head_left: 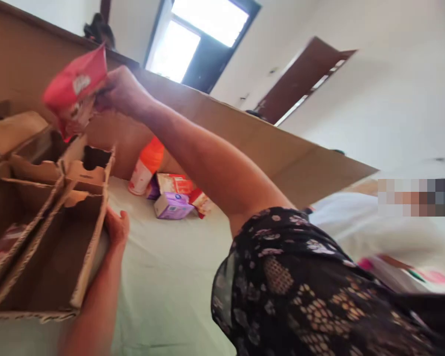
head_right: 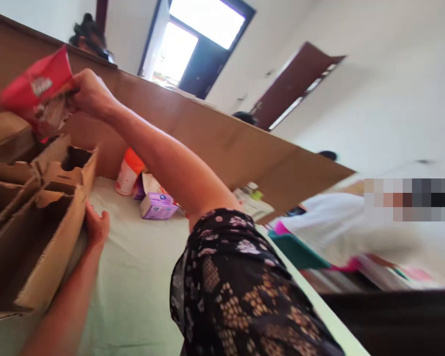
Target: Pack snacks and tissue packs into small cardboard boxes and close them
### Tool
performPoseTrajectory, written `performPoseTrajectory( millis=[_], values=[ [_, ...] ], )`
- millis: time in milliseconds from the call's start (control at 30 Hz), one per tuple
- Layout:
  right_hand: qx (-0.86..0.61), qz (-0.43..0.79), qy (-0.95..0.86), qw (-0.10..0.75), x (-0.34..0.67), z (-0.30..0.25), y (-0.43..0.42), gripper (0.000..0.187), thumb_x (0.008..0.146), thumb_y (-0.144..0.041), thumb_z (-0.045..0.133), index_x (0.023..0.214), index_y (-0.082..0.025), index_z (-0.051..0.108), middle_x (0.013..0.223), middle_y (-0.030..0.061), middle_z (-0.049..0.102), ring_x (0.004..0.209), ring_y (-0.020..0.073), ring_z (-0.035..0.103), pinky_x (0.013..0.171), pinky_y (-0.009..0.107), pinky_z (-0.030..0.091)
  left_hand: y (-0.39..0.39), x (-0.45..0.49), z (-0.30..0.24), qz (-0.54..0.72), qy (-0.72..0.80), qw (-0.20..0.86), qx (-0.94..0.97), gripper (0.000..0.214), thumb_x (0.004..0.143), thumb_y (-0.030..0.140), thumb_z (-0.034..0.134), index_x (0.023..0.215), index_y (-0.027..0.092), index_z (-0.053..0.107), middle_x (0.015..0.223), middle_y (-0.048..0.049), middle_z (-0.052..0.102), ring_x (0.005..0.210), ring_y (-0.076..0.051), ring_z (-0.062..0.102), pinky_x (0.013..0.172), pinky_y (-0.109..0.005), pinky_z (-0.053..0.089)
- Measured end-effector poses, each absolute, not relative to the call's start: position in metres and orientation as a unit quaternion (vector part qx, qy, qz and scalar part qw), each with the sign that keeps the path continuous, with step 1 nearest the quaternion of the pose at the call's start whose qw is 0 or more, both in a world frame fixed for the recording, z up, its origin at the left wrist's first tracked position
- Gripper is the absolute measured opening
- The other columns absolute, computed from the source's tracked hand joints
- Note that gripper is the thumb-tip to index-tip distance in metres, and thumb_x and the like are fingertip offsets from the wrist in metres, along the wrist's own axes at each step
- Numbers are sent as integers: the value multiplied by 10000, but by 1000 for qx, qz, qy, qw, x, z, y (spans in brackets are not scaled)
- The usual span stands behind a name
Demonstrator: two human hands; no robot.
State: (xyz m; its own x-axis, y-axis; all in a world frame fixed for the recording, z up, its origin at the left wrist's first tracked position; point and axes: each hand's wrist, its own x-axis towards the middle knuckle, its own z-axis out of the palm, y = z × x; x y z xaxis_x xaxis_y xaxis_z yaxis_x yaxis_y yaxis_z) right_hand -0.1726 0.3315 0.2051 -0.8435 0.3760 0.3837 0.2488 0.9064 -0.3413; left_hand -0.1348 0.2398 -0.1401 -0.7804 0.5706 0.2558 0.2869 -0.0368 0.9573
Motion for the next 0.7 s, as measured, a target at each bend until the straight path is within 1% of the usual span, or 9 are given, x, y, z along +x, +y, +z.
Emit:
performPoseTrajectory(
  millis=[67,133,267,333,400,467,567,633,700],
  values=[
    [-218,116,-939,240,-112,219,341,190,845,-111,520,925,-159,686,870,-46,733,798,63,624,712,180,486,244,-136,-137,651,685,103,311,517,952,362,651,1418,194,502,1492,-139,482,1326,-323,521,1086,-579,468],
    [-273,84,-929,235,-50,221,347,174,846,-122,533,885,-150,700,841,2,741,810,117,667,730,230,519,244,-138,-134,652,685,96,311,549,951,355,652,1445,199,472,1509,-145,461,1333,-329,514,1086,-580,469],
    [-402,-60,-900,158,41,191,369,177,883,-165,568,849,-115,734,850,79,742,1000,272,696,866,368,533,240,-139,-128,650,690,82,307,564,953,355,648,1461,205,453,1496,-144,470,1304,-321,535,1076,-575,478],
    [-463,-133,-869,116,63,167,379,174,889,-155,579,873,-119,749,899,104,748,1053,319,691,873,403,529,238,-138,-127,646,695,80,304,548,956,361,644,1451,209,465,1498,-140,471,1304,-318,534,1076,-575,476],
    [-479,-157,-857,105,73,146,382,199,890,-140,583,973,-157,763,930,113,759,1004,310,714,818,400,541,235,-135,-128,640,702,83,301,523,959,370,640,1432,206,488,1489,-136,484,1300,-313,540,1073,-570,479],
    [-464,-149,-865,121,73,133,379,258,876,-130,603,1056,-213,768,951,137,768,915,303,732,746,405,543,231,-132,-131,634,709,88,296,496,961,377,639,1407,199,514,1459,-132,516,1278,-303,559,1060,-558,493],
    [-414,-119,-891,140,55,126,365,238,858,-135,635,989,-246,798,949,185,774,825,317,734,682,438,520,226,-127,-138,629,717,92,285,471,962,379,641,1382,192,538,1437,-130,537,1265,-294,571,1052,-545,503],
    [-358,-92,-918,143,27,126,348,204,864,-167,636,929,-261,806,926,158,786,813,312,739,685,438,523,224,-125,-141,631,719,94,275,468,960,380,642,1380,196,543,1459,-131,522,1292,-300,553,1073,-554,486],
    [-280,-55,-946,156,-14,128,319,209,877,-203,621,965,-267,800,943,106,796,850,301,746,743,434,549,222,-122,-143,635,717,101,269,473,958,380,644,1382,198,544,1482,-132,504,1325,-310,528,1101,-570,457]
  ],
)
